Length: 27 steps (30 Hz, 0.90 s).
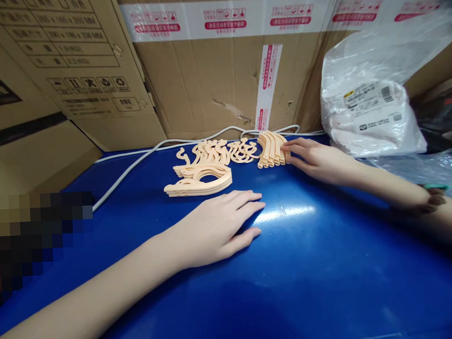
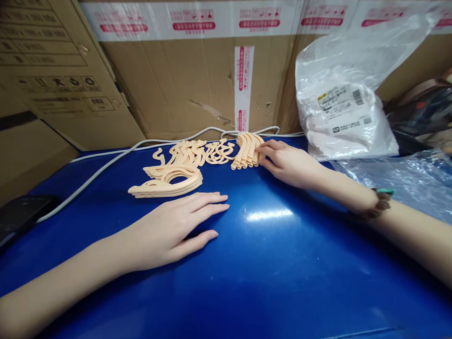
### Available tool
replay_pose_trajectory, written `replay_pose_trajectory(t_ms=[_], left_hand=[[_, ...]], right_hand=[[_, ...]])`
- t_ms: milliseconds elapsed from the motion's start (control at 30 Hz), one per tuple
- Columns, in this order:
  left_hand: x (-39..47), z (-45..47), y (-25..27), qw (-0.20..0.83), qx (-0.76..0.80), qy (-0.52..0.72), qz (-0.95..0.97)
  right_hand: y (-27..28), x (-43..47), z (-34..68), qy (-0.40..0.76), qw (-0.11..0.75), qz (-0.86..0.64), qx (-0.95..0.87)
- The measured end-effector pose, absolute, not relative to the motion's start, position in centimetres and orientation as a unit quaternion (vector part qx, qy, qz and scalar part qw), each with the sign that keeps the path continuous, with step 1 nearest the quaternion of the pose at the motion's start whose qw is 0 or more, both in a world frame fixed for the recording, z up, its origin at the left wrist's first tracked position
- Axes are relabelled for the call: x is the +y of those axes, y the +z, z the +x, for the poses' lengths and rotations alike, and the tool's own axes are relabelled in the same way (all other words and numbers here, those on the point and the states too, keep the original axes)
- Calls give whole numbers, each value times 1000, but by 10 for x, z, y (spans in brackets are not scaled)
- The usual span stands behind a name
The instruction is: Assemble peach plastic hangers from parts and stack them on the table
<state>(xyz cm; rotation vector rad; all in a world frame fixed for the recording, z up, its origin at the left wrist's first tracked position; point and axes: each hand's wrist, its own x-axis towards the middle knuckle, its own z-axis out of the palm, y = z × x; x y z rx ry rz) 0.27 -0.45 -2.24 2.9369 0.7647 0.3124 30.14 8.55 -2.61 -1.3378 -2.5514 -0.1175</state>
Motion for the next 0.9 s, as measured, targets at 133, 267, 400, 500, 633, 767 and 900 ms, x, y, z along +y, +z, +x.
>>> replay_pose_trajectory(t_ms=[133,267,400,500,633,767,900], left_hand=[[-5,3,-22,47,253,103,961],[-4,3,-22,49,251,108,961],[-5,2,-22,52,251,110,960],[-5,2,-22,54,251,108,961],[-6,2,-22,56,255,107,959],[-6,2,-21,57,256,103,960],[-5,2,-21,53,256,103,960]], right_hand=[[-15,90,303,-44,142,-470,-870],[-2,102,302,-56,155,-551,-818],[0,118,295,42,126,-685,-716],[-4,128,290,74,133,-702,-696],[-7,132,288,127,148,-694,-693],[-8,131,287,157,161,-691,-686],[-9,133,287,158,167,-696,-680]])
